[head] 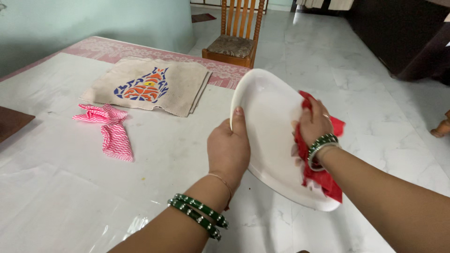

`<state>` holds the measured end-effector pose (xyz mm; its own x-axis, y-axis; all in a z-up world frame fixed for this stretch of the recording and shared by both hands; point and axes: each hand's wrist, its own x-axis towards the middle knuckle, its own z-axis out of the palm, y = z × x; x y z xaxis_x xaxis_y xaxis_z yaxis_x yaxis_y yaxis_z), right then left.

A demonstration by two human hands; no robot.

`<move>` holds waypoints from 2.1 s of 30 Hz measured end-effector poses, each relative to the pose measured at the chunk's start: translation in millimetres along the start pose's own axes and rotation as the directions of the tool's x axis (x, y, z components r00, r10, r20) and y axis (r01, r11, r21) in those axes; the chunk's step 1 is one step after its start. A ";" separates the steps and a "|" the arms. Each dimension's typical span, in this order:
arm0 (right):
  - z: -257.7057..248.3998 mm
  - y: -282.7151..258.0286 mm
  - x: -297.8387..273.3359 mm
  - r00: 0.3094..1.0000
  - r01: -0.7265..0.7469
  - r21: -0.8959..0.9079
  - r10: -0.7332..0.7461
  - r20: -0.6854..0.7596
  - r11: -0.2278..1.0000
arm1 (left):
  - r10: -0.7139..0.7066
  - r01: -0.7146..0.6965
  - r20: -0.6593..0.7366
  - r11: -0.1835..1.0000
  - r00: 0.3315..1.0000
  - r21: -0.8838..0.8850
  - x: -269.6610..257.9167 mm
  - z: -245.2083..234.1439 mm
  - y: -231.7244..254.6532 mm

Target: The person wipes a plate and a mug with a cloth, cleans the table surface with the cloth, and wipes a ceramic tea set on a tray before folding the cloth.

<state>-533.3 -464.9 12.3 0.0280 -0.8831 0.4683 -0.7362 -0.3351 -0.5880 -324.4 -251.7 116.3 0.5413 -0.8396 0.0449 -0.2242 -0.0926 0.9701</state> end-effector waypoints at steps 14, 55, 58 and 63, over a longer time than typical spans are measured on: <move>-49.1 -154.6 -57.3 0.966 0.216 0.468 -0.258 0.027 0.857 | -0.269 0.311 0.160 0.865 0.950 -0.393 17.6 0.6 -12.7; -58.3 -102.5 -124.7 0.694 0.708 0.011 -0.698 0.178 0.706 | -0.430 0.445 0.146 0.766 0.891 -0.463 51.0 -15.9 -9.7; -62.6 -80.0 -116.7 0.725 0.662 0.014 -0.646 0.239 0.749 | -0.385 0.505 0.337 0.742 0.859 -0.441 66.5 -40.1 -4.1; -65.0 -99.6 -123.4 0.771 0.637 -0.110 -0.625 0.121 0.763 | -0.187 0.381 0.372 0.736 0.909 -0.560 66.9 -36.1 -8.0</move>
<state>-507.3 -301.3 56.0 0.5637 -0.5109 0.6491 -0.6186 -0.7818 -0.0781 -257.1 -287.8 120.2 0.2321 -0.9453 -0.2293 0.4946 -0.0883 0.8646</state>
